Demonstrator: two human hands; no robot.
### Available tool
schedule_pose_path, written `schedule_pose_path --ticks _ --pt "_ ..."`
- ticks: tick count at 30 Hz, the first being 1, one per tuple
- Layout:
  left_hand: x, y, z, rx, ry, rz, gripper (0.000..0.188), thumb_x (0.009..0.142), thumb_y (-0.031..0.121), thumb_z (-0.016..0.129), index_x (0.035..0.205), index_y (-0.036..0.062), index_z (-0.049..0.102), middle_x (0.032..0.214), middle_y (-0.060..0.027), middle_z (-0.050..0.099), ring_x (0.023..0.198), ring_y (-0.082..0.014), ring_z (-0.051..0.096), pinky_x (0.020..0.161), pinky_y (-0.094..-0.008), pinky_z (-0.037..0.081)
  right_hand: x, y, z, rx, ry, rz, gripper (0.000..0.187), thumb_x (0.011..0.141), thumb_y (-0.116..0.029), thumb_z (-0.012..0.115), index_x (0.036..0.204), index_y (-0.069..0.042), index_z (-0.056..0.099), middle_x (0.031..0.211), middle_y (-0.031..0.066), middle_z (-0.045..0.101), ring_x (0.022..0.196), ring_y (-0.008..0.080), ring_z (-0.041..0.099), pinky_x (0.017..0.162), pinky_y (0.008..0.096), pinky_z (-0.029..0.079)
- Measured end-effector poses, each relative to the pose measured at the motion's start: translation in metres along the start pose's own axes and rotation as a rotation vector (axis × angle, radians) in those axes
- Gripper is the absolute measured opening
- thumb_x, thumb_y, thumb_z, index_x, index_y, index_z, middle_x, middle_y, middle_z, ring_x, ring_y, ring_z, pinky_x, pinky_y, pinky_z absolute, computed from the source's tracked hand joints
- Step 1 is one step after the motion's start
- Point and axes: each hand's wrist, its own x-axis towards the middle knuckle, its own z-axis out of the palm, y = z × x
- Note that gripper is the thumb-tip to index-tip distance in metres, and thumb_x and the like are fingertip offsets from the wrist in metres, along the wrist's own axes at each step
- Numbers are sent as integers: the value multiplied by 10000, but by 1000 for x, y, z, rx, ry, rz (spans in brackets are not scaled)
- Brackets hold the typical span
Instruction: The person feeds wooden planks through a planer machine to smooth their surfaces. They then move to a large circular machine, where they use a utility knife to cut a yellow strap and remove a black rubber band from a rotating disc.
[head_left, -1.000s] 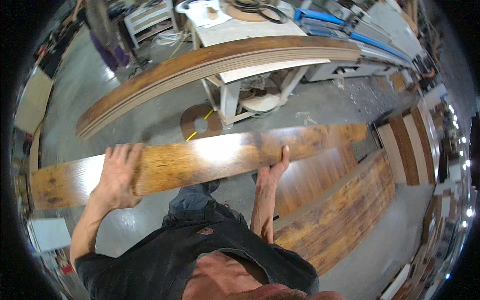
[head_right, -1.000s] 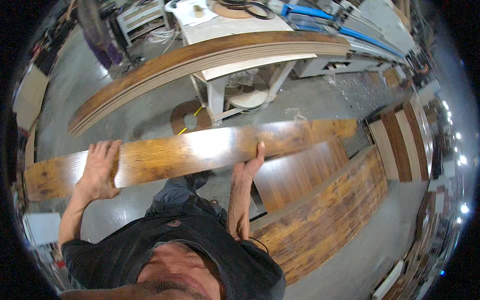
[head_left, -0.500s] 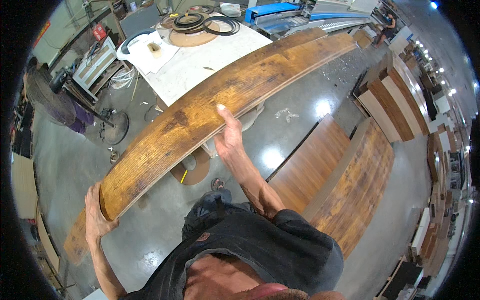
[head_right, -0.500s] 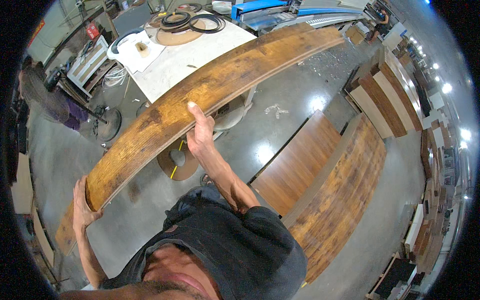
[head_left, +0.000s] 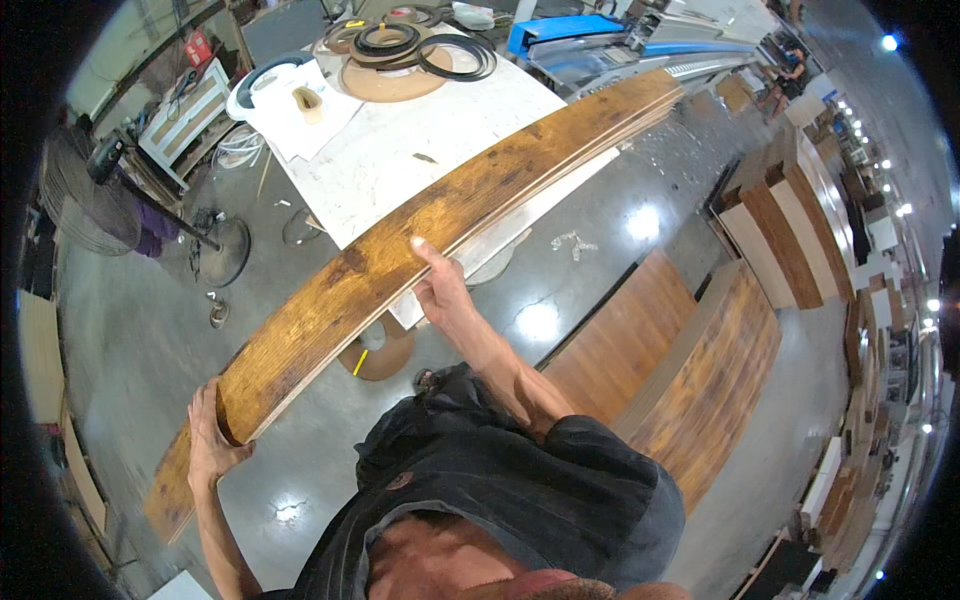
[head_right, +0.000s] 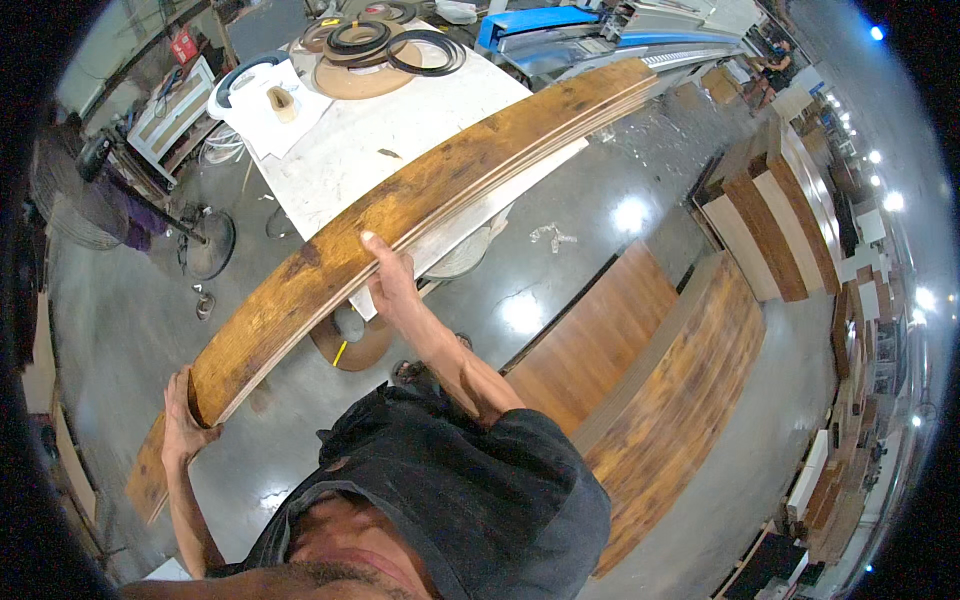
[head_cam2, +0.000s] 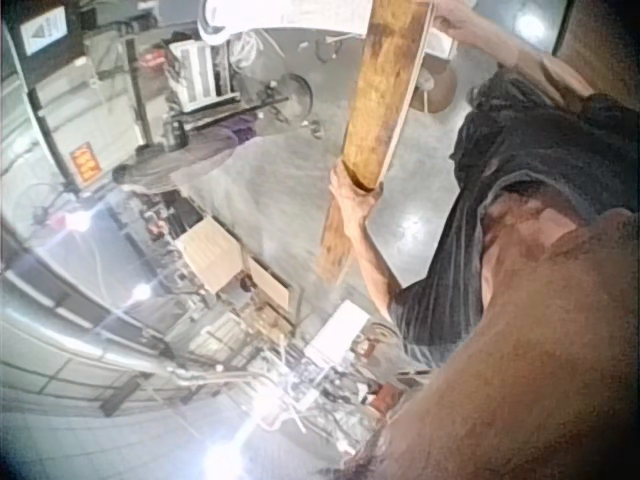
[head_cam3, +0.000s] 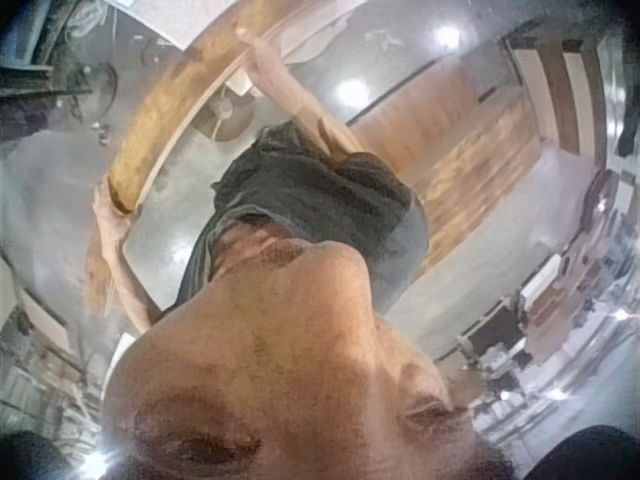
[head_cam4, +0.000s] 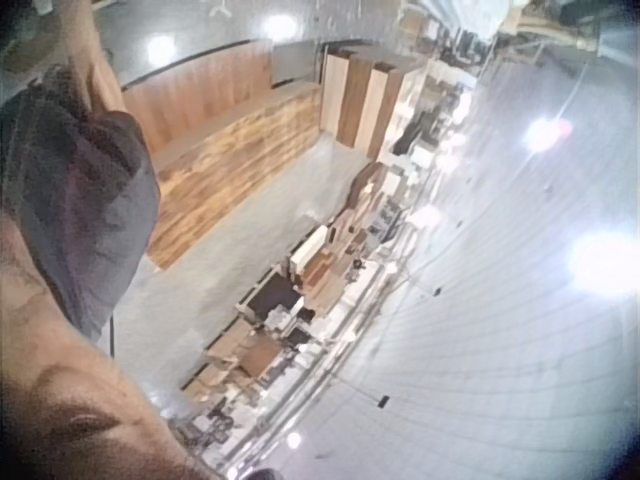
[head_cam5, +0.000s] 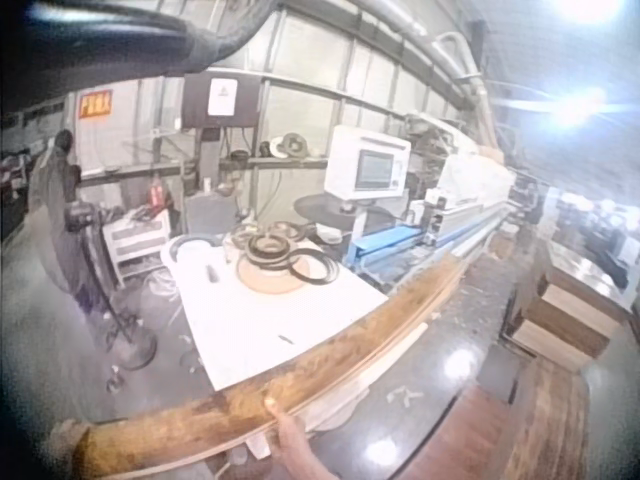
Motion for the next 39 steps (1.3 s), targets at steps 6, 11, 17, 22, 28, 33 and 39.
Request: schedule_pose_path --ticks 6,11,17,22,28,33,39 --pt "15 -5 12 -31 -97 -81 1150 451 78 863 1470 101 330 1416 -200 421 1338 -414 370 1157 -574 248 -4 -22 -9 -430 -9 168 701 900 -335 708 1235 205 411 1096 336 604 997 317 671 765 398 609" --pt "22 -20 21 123 -77 -62 1178 469 92 865 1488 105 275 1418 -207 397 1324 -420 376 1151 -560 257 10 -22 -35 -516 -298 269 625 913 -382 678 1126 178 496 871 276 676 724 278 709 680 365 615" --pt "35 -30 21 154 -73 -39 1190 472 102 879 1491 78 264 1382 -209 415 1302 -425 393 1139 -560 267 8 -18 -23 -514 -228 289 560 907 -359 672 1065 157 525 813 264 676 685 267 706 618 338 597" --pt "39 -20 18 142 -59 -43 1177 447 59 878 1476 69 308 1347 -201 452 1291 -414 409 1128 -547 290 13 -30 -20 -690 -306 343 612 909 -455 655 1002 142 563 748 235 682 559 208 683 473 280 558" --pt "56 28 -16 210 -128 -9 1323 400 143 944 1519 53 244 1502 -176 371 1407 -382 324 1164 -525 261 16 -30 -35 -703 -328 439 576 913 -500 646 902 75 612 639 169 669 485 165 650 414 253 510" --pt "146 165 6 55 83 356 1317 475 288 946 1542 45 212 1568 -176 302 1452 -368 269 1177 -512 244 21 -39 -52 -651 -394 488 456 958 -441 610 992 14 618 768 132 698 597 146 668 555 257 529" --pt "299 331 71 10 42 480 1157 677 550 807 1524 -1 243 1546 -256 279 1450 -391 243 1189 -527 211 34 -108 -96 -620 -359 309 340 951 -330 640 1024 1 616 897 142 708 746 177 690 646 278 544"
